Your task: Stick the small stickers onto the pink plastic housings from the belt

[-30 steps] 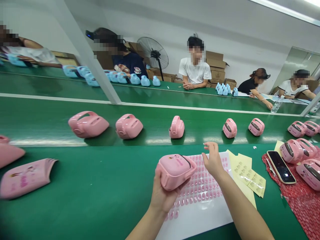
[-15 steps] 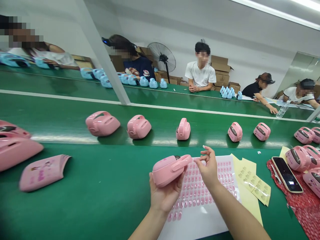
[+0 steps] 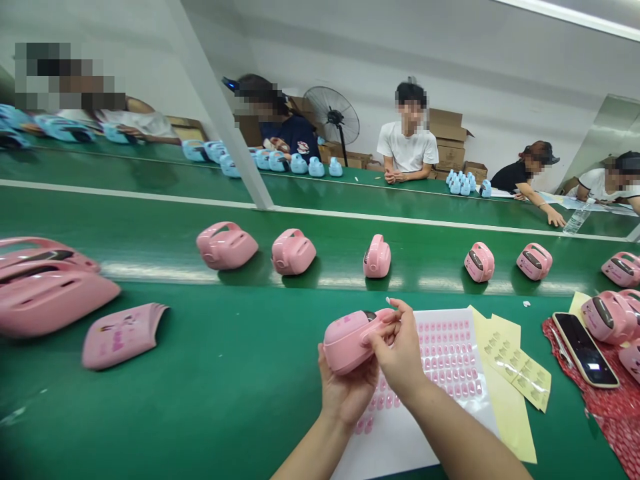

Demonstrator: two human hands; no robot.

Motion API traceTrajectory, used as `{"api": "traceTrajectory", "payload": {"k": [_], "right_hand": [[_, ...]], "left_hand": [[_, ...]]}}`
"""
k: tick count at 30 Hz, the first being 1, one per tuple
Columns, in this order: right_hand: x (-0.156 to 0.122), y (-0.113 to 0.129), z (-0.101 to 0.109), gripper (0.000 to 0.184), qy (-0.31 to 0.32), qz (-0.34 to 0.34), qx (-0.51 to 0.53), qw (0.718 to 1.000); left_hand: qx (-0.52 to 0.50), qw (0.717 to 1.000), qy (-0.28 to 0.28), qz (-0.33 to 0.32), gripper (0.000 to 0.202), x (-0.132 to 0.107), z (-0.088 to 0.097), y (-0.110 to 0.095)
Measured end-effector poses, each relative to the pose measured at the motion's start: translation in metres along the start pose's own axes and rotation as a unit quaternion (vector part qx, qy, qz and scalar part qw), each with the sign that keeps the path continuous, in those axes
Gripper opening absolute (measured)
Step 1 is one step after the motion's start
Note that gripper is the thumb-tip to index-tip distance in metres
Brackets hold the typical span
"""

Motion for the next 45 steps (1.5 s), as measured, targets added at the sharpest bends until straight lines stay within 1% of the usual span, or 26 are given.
{"api": "traceTrajectory", "payload": {"k": [3, 4, 6, 8, 10, 11, 12, 13, 15, 17, 21, 23, 24, 26, 28, 29, 30, 32, 33, 35, 37, 39, 40, 42, 43, 45], "right_hand": [[-0.001, 0.0, 0.001, 0.049, -0.006, 0.031, -0.042, 0.999], [-0.002, 0.001, 0.001, 0.048, -0.012, 0.053, -0.064, 0.996], [-0.006, 0.006, 0.002, 0.044, -0.017, 0.126, -0.123, 0.984], [-0.012, 0.012, -0.002, 0.043, 0.002, 0.225, -0.193, 0.955], [-0.02, 0.017, -0.008, 0.048, 0.045, 0.316, -0.255, 0.913], [-0.024, 0.019, -0.01, 0.053, 0.066, 0.347, -0.279, 0.893], [-0.026, 0.02, -0.011, 0.058, 0.08, 0.366, -0.299, 0.878], [-0.027, 0.022, -0.011, 0.062, 0.086, 0.376, -0.313, 0.868], [-0.027, 0.027, -0.007, 0.067, 0.075, 0.381, -0.327, 0.862], [-0.028, 0.033, -0.006, 0.066, 0.069, 0.391, -0.324, 0.859], [-0.039, 0.039, -0.017, 0.062, 0.101, 0.445, -0.316, 0.832], [-0.038, 0.038, -0.017, 0.061, 0.098, 0.445, -0.324, 0.829], [-0.033, 0.036, -0.014, 0.061, 0.093, 0.437, -0.323, 0.835], [-0.016, 0.03, -0.001, 0.059, 0.073, 0.403, -0.316, 0.856], [0.011, 0.017, 0.019, 0.056, 0.029, 0.344, -0.33, 0.879], [0.025, 0.006, 0.029, 0.055, 0.003, 0.304, -0.354, 0.884], [0.038, -0.006, 0.036, 0.057, 0.0, 0.265, -0.384, 0.884], [0.056, -0.034, 0.04, 0.062, 0.044, 0.207, -0.436, 0.875], [0.06, -0.046, 0.039, 0.064, 0.071, 0.192, -0.455, 0.867], [0.06, -0.063, 0.035, 0.067, 0.105, 0.192, -0.479, 0.85], [0.055, -0.071, 0.031, 0.067, 0.106, 0.219, -0.486, 0.839], [0.047, -0.072, 0.031, 0.064, 0.098, 0.251, -0.474, 0.838], [0.044, -0.072, 0.031, 0.062, 0.097, 0.263, -0.457, 0.844], [0.041, -0.068, 0.034, 0.058, 0.096, 0.266, -0.407, 0.869], [0.042, -0.064, 0.037, 0.056, 0.089, 0.255, -0.376, 0.886], [0.049, -0.05, 0.048, 0.051, 0.055, 0.205, -0.315, 0.925]], "left_hand": [[0.0, 1.0, -0.008, -0.002, 0.057, 0.0, 0.001, 0.0], [-0.004, 1.0, -0.015, -0.002, 0.057, -0.001, 0.001, 0.0], [-0.01, 0.999, -0.03, 0.002, 0.058, -0.001, 0.002, 0.001], [-0.009, 0.999, -0.04, 0.004, 0.058, -0.002, 0.001, 0.002], [-0.011, 0.999, -0.053, 0.003, 0.057, -0.003, 0.001, 0.001], [-0.013, 0.998, -0.059, 0.001, 0.056, -0.003, 0.001, 0.001], [-0.015, 0.998, -0.061, -0.002, 0.056, -0.003, 0.001, 0.0], [-0.012, 0.998, -0.058, -0.003, 0.056, -0.003, 0.001, 0.0], [-0.005, 0.999, -0.04, 0.002, 0.058, -0.002, 0.002, -0.001], [-0.007, 1.0, -0.017, 0.011, 0.058, -0.001, 0.003, 0.0], [-0.043, 0.998, 0.031, 0.019, 0.05, 0.0, 0.003, 0.0], [-0.051, 0.998, 0.034, 0.018, 0.047, 0.0, 0.003, 0.0], [-0.047, 0.998, 0.032, 0.016, 0.046, 0.001, 0.003, -0.001], [-0.025, 0.999, 0.035, 0.012, 0.047, 0.001, 0.002, -0.004], [0.001, 0.999, 0.051, 0.012, 0.051, 0.001, 0.0, -0.01], [0.009, 0.998, 0.061, 0.011, 0.053, 0.001, -0.001, -0.013], [0.013, 0.997, 0.07, 0.008, 0.054, 0.002, -0.001, -0.016], [0.018, 0.996, 0.088, -0.001, 0.054, 0.003, -0.002, -0.022], [0.02, 0.995, 0.094, -0.004, 0.053, 0.003, -0.002, -0.024], [0.027, 0.995, 0.091, -0.002, 0.049, 0.004, -0.001, -0.022], [0.035, 0.997, 0.065, -0.002, 0.046, 0.004, 0.001, -0.018], [0.048, 0.998, 0.024, -0.011, 0.044, 0.003, 0.004, -0.014], [0.057, 0.998, 0.004, -0.017, 0.044, 0.003, 0.005, -0.013], [0.082, 0.995, -0.033, -0.037, 0.045, 0.003, 0.005, -0.013], [0.1, 0.993, -0.046, -0.05, 0.047, 0.003, 0.004, -0.015], [0.161, 0.982, -0.056, -0.081, 0.056, 0.002, 0.0, -0.018]]}}
Point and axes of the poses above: each hand's wrist, its own x-axis towards the middle knuckle, its own z-axis out of the back of the hand, y = z × x, the point moved 7 cm from there along x, towards the middle knuckle, and after that the axes turned 4 degrees about -y, right-handed, at the moved point
